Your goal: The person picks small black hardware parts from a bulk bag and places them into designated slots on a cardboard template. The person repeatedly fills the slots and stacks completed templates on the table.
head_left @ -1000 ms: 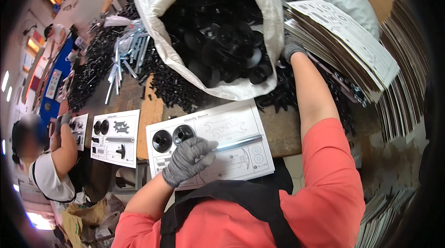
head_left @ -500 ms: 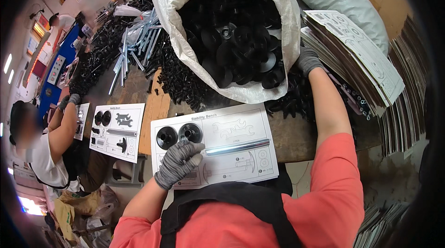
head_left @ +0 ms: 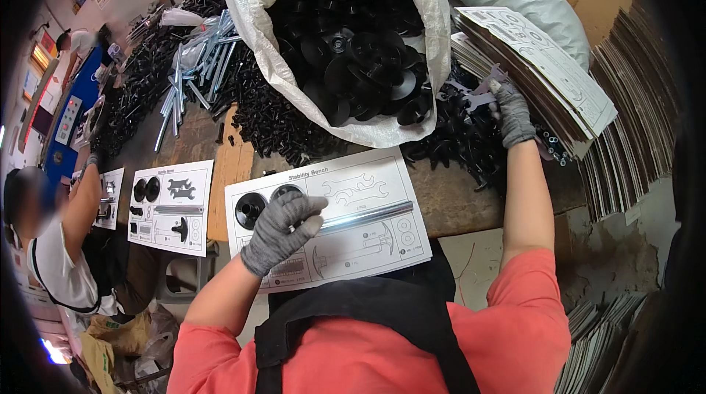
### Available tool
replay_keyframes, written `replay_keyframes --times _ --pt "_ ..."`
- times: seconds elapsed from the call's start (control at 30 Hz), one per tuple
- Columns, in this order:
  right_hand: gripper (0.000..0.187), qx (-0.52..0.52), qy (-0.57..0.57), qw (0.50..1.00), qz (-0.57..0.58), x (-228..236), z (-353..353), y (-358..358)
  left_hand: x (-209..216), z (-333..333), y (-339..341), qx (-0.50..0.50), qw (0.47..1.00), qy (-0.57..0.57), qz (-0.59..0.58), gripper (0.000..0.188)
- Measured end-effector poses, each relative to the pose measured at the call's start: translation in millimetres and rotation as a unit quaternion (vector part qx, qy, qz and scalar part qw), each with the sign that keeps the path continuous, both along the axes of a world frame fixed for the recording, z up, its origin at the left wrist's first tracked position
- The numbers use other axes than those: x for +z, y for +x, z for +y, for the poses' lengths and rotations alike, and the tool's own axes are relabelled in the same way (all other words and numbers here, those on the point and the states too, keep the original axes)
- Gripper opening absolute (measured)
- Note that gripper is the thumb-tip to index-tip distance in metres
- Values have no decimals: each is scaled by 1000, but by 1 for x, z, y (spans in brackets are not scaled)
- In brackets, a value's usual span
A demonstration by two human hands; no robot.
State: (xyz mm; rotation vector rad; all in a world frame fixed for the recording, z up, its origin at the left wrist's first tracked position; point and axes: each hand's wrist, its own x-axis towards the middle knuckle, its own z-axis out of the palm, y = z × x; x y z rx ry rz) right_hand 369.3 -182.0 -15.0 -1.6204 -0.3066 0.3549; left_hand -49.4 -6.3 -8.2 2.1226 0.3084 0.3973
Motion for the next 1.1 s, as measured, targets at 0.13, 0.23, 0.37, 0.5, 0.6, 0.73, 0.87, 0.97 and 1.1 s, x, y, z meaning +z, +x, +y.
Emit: replay_keyframes --times 0.13,0.23,0.37,0.5,0.6,0.73,0.87,0.97,1.1 --pt "25 222 78 968 87 23 3 -75 8 -4 39 -45 988 -148 -3 37" --pt "37 372 27 920 119 31 23 -134 21 -8 82 -33 969 -231 -83 51" --pt "44 518 40 835 181 23 45 -182 34 0 102 -71 986 -149 7 49" --pt "39 488 -16 868 90 11 42 -186 28 25 76 -20 975 -213 60 36" --pt "32 394 -140 903 -100 -12 49 -170 -3 41 63 13 984 -176 23 25" --pt "19 408 -344 702 -472 -2 69 -199 -34 41 57 -90 990 110 -23 20" --pt "21 388 -418 616 -544 -27 77 -229 -60 59 54 -182 943 275 44 28" --pt "24 393 -402 664 -493 -38 60 -210 -45 59 52 -130 945 292 74 31" --pt "24 404 -447 679 -418 -47 48 -193 -42 42 56 -73 899 364 234 32"
